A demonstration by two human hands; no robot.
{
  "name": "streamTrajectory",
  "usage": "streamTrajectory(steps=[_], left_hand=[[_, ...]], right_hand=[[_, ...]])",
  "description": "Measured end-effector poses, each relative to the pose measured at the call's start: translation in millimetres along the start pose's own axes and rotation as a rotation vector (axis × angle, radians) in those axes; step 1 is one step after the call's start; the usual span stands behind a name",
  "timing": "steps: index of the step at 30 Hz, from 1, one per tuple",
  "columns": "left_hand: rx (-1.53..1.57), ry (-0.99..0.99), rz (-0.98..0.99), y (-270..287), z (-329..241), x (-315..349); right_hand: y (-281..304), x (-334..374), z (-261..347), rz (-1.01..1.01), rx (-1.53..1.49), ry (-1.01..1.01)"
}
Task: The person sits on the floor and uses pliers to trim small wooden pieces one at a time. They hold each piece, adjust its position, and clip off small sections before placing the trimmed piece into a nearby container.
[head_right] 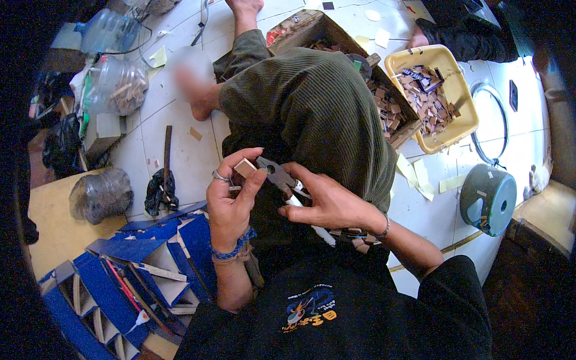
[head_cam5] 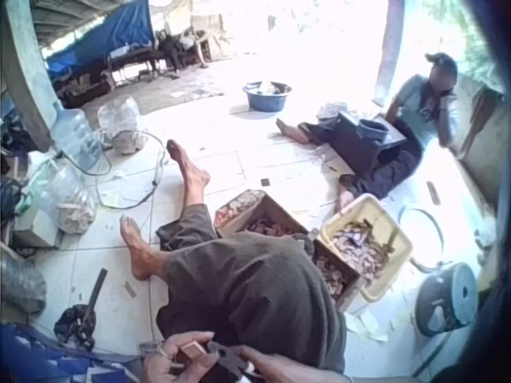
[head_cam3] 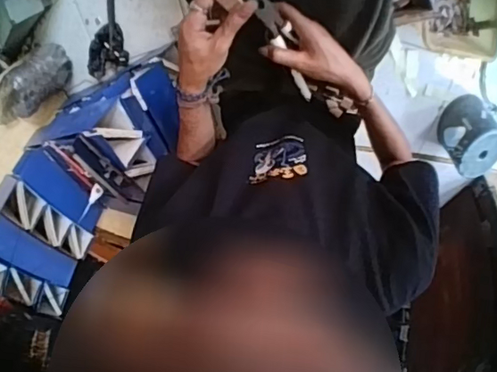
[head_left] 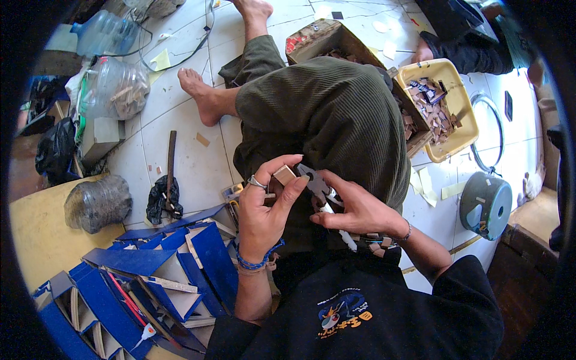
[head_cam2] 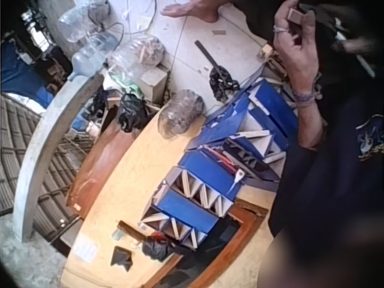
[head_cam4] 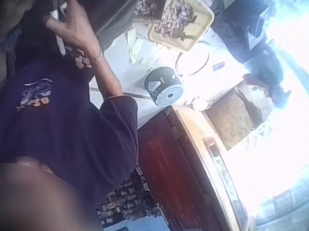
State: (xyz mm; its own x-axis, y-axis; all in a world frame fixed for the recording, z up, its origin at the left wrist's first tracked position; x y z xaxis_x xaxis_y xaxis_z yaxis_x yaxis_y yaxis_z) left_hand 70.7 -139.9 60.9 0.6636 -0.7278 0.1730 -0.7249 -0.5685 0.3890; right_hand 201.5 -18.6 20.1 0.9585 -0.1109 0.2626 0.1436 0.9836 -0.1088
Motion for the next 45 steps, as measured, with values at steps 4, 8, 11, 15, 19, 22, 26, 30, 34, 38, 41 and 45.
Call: streamTrajectory(steps=[4, 8, 11, 15, 19, 22, 26, 30, 34, 38, 41, 45], left_hand=[[-0.015, -0.033, -0.013, -1, -3, -1], [-0.015, -0.059, -0.021, -1, -4, -2], [-0.013, -0.020, -0.003, -1, -3, -2], [-0.016, -0.001, -0.004, 0, -1, -2], [-0.013, 0.003, -0.006, 0, 1, -2], [0.004, 0.011, 0.001, 0, 2, -1], [0.011, 0.035, 0.006, 0, 5, -2], [0.041, 0.036, 0.021, -2, 8, -4], [0.055, 0.030, 0.014, -3, 12, -6], [0.036, 0.013, -0.003, -5, 16, -6], [0.056, 0.055, 0.007, -5, 21, -7], [0.012, 0.046, 0.029, -2, 22, -5]], right_hand=[[0, 0, -3, 0.010, 0.000, 0.010], [0, 0, -4, 0.006, -0.016, 0.016], [1, 0, -5, 0.017, -0.007, -0.006], [0, 0, -5, 0.013, -0.010, 0.012], [-1, -1, -6, 0.016, -0.011, -0.017], [-1, -1, -5, 0.013, -0.007, -0.030], [-1, -2, -4, 0.001, 0.004, -0.024], [-2, -4, -7, -0.021, 0.009, -0.005], [-3, -7, -12, -0.021, 0.032, -0.009], [-3, -9, -14, -0.050, 0.032, 0.004], [-4, -10, -12, -0.067, 0.010, 0.018], [-5, -6, -12, -0.061, 0.020, -0.101]])
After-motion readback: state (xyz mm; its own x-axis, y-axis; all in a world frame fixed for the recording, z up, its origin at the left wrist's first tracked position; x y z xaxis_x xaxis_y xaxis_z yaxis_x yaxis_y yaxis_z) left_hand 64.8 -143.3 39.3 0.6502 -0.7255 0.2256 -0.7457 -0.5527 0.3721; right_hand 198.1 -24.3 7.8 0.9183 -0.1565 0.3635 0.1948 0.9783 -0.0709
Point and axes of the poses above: each hand's wrist, its own x-axis away from the middle knuckle, its own y-axis out of the back of the hand, z = x × y, the point moved 5 cm from there along -x, towards the middle knuckle, and after that the axes turned 10 degrees about -x, right-handed, at the moved point
